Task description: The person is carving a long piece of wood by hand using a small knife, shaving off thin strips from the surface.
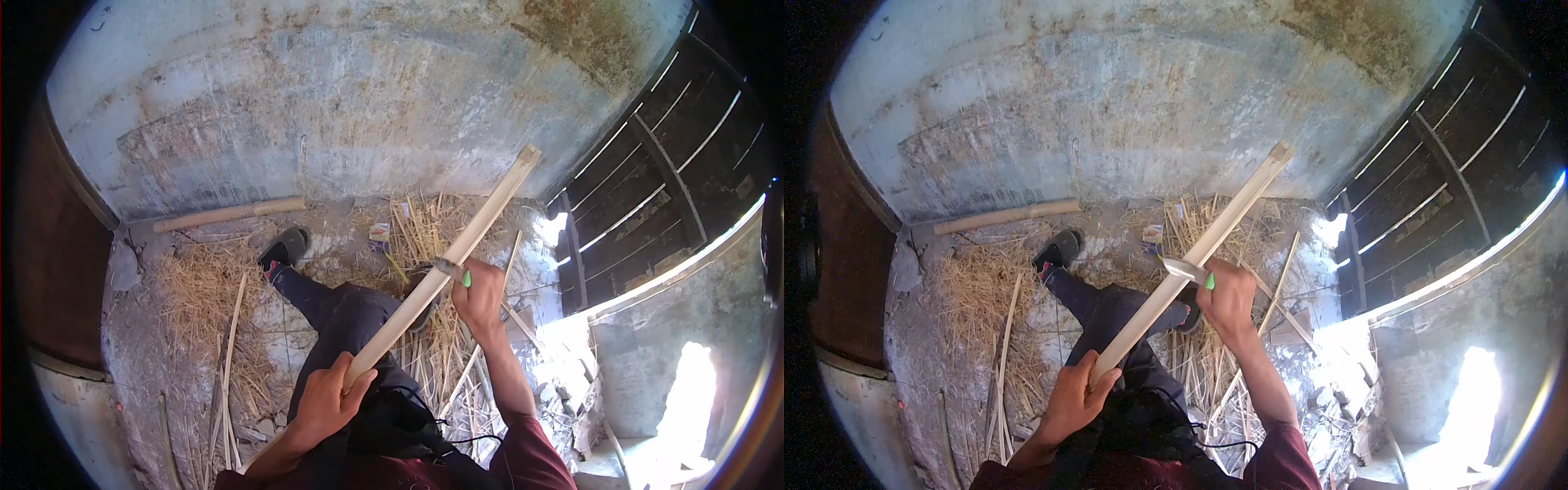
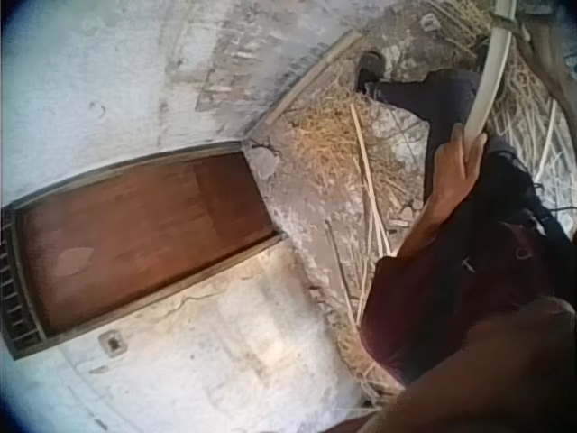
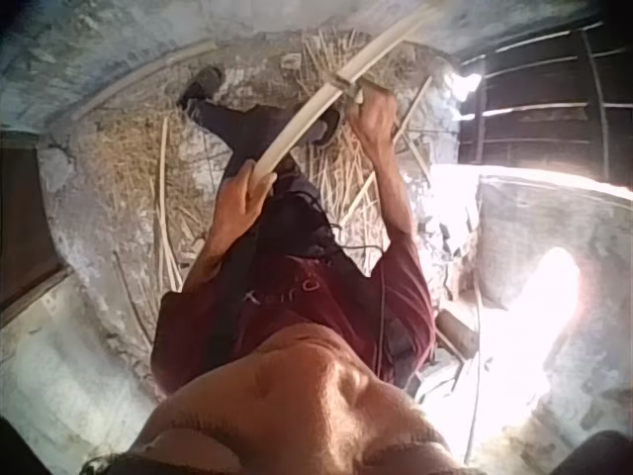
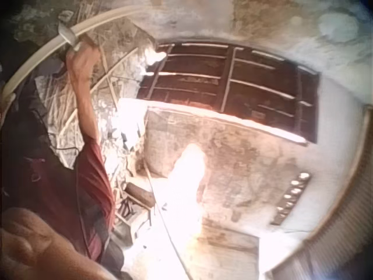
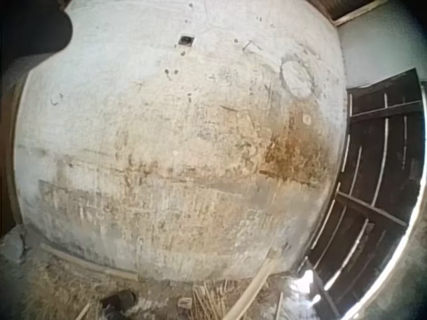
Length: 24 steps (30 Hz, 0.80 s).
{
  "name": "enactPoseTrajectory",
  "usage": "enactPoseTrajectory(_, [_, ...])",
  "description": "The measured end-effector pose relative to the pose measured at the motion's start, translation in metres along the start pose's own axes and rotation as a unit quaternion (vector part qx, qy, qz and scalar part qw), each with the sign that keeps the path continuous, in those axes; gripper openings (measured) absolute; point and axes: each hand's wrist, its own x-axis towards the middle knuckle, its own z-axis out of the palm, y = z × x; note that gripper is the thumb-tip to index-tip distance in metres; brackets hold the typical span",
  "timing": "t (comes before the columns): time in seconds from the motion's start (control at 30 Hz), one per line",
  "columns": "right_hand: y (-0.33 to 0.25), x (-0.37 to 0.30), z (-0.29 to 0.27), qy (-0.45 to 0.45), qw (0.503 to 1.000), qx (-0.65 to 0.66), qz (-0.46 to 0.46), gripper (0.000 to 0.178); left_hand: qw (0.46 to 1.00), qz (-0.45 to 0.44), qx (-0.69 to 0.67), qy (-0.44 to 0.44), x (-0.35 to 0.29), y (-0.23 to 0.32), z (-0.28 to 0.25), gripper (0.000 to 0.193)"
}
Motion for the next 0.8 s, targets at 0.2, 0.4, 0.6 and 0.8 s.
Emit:
enactPoseTrajectory(0.2, [0.012,-0.012,0.006,-0.028,0.998,-0.01,-0.048,0.009,1.0,0.011,0.021,0.018,-0.01,-0.006,-0.002,0.036])
enactPoseTrajectory(0.4, [0.004,-0.02,0.019,-0.051,0.994,0.004,-0.1,0.024,0.999,-0.033,0.005,-0.005,-0.008,-0.007,-0.006,0.036])
enactPoseTrajectory(0.6, [0.041,0.016,0.002,0.006,0.999,-0.028,0.015,0.008,0.999,-0.032,0.014,-0.012,-0.016,-0.01,-0.005,0.036])
enactPoseTrajectory(0.8, [0.038,0.0,0.011,0.001,0.997,-0.038,-0.066,0.006,1.0,-0.017,0.023,-0.008,-0.015,-0.014,-0.006,0.035])
